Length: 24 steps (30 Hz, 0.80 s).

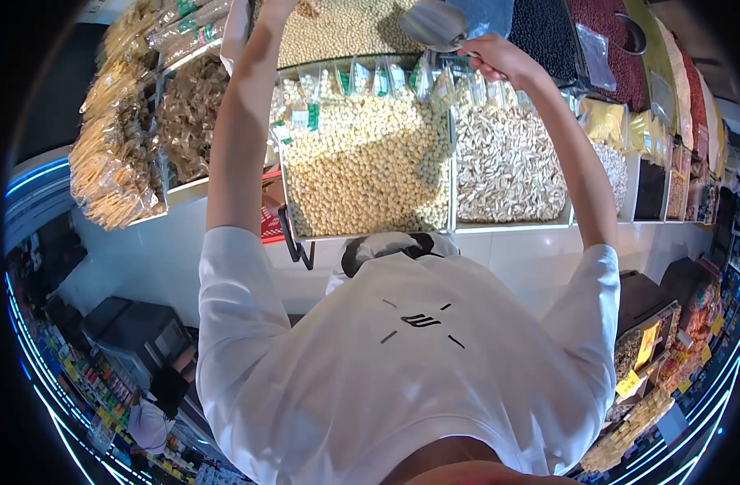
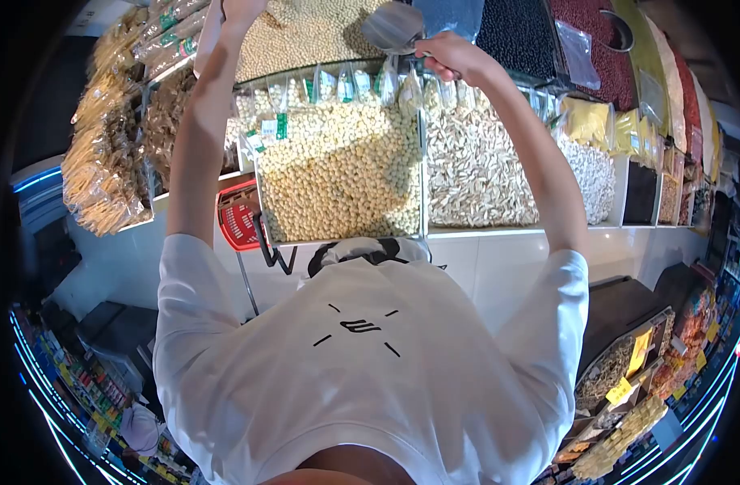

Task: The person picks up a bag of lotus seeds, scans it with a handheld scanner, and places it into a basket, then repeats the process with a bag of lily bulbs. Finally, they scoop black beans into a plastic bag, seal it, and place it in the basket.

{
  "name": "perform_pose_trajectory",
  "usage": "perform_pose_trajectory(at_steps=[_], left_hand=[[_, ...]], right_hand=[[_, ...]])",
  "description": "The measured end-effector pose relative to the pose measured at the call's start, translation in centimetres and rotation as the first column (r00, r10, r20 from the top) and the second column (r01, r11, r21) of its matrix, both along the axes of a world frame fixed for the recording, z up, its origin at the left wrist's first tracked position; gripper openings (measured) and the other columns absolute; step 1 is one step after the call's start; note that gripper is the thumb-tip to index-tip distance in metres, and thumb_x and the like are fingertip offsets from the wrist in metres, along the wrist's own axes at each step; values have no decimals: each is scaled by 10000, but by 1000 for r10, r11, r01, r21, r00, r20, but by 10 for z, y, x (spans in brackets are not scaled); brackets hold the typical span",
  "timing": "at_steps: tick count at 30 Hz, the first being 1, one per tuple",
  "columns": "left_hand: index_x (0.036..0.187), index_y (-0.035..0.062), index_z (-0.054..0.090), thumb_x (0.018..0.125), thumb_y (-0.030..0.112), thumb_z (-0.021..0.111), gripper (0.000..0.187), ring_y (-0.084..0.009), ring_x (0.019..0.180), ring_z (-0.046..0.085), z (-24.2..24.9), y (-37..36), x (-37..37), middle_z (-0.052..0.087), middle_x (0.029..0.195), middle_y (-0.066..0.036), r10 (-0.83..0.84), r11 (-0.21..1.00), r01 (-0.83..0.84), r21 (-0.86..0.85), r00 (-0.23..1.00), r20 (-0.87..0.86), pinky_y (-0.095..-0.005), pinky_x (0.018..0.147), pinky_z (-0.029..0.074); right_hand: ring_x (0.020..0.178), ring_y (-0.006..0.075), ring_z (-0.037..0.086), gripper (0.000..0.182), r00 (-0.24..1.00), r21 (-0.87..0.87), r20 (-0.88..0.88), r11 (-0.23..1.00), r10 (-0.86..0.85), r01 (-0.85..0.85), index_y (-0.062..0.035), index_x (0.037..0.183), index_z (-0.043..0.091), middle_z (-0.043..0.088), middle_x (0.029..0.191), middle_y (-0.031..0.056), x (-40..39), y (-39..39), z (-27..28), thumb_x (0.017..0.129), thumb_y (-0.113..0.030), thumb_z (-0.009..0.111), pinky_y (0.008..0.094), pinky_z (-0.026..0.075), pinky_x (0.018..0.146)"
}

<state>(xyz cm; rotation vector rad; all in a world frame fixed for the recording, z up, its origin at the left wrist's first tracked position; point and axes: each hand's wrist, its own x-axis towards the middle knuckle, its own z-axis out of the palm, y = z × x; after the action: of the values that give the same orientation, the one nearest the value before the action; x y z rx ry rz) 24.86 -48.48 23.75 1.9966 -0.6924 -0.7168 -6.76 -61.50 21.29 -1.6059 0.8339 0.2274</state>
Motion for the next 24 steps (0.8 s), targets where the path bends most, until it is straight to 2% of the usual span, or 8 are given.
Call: perform_pose_trajectory(at_steps=[3, 5, 11, 14, 17, 19, 21, 24], left_hand=[[865, -11, 548, 869, 193, 413, 245, -390, 657, 595, -32, -2, 22, 589, 751, -245, 26, 1000, -26, -3, 977, 213, -444, 623, 493], [833, 10, 551, 879, 206, 408, 246, -380, 687, 606, -70, -10, 55, 592, 721, -232, -53, 998, 44, 34, 590, 806, -472, 635, 482], [845, 12, 579, 913, 257, 405, 308, -362, 641, 613, -62, -26, 52, 592, 672, -219, 43, 999, -2, -48, 497, 867, -474, 595, 496], [784, -12, 592, 944, 284, 367, 405, -261, 511, 604, -11, -25, 17, 585, 626, -185, 122, 978, -88, -191, 977, 172, -397, 435, 502], [788, -16, 586, 936, 282, 366, 399, -252, 497, 597, -8, -37, 16, 580, 613, -177, 106, 894, -244, -376, 930, -351, -373, 430, 502], [810, -4, 587, 917, 280, 388, 363, -278, 565, 611, -10, -35, 16, 593, 654, -182, 67, 899, -209, -386, 935, -350, -400, 511, 509], [841, 14, 593, 887, 265, 429, 304, -330, 684, 619, -26, -33, 28, 611, 733, -202, -56, 983, 150, -103, 790, 611, -438, 636, 496], [865, 28, 598, 871, 249, 438, 273, -374, 773, 600, -37, -39, 31, 613, 806, -223, -70, 991, 133, -25, 661, 747, -458, 709, 463]], right_hand=[[386, 47, 313, 300, 999, 118, -6, 992, 44, -43, 62, 940, 526, 398, 526, -19, 61, -18, -36, 909, -230, 469, 228, 205, 335], [384, 54, 324, 282, 999, 181, 35, 983, 33, -39, 48, 891, 525, 398, 516, -16, 106, -29, -75, 904, -228, 468, 233, 211, 334], [375, 99, 345, 296, 951, 143, 169, 961, -258, 235, 15, 771, 523, 427, 502, 19, 177, -12, -120, 901, -246, 474, 270, 266, 360], [387, 90, 335, 326, 946, 116, 197, 965, -256, 237, 20, 854, 520, 406, 505, 4, 160, -8, -117, 920, -296, 475, 271, 259, 371], [398, 63, 297, 336, 939, 192, 231, 958, -257, 215, 20, 929, 515, 366, 516, -25, 132, -9, -106, 928, -312, 463, 249, 234, 367], [417, 37, 263, 339, 943, 190, 246, 965, -222, 178, 6, 971, 515, 335, 541, -53, 113, -12, -89, 931, -326, 459, 221, 215, 367], [428, 28, 263, 354, 954, 120, 252, 983, -164, 137, 0, 1002, 526, 344, 565, -63, 99, -17, -77, 929, -340, 463, 212, 216, 372], [436, 20, 260, 392, 959, 91, 253, 990, -126, 106, 6, 1062, 532, 334, 572, -65, 78, -26, -56, 927, -357, 464, 210, 215, 370]])
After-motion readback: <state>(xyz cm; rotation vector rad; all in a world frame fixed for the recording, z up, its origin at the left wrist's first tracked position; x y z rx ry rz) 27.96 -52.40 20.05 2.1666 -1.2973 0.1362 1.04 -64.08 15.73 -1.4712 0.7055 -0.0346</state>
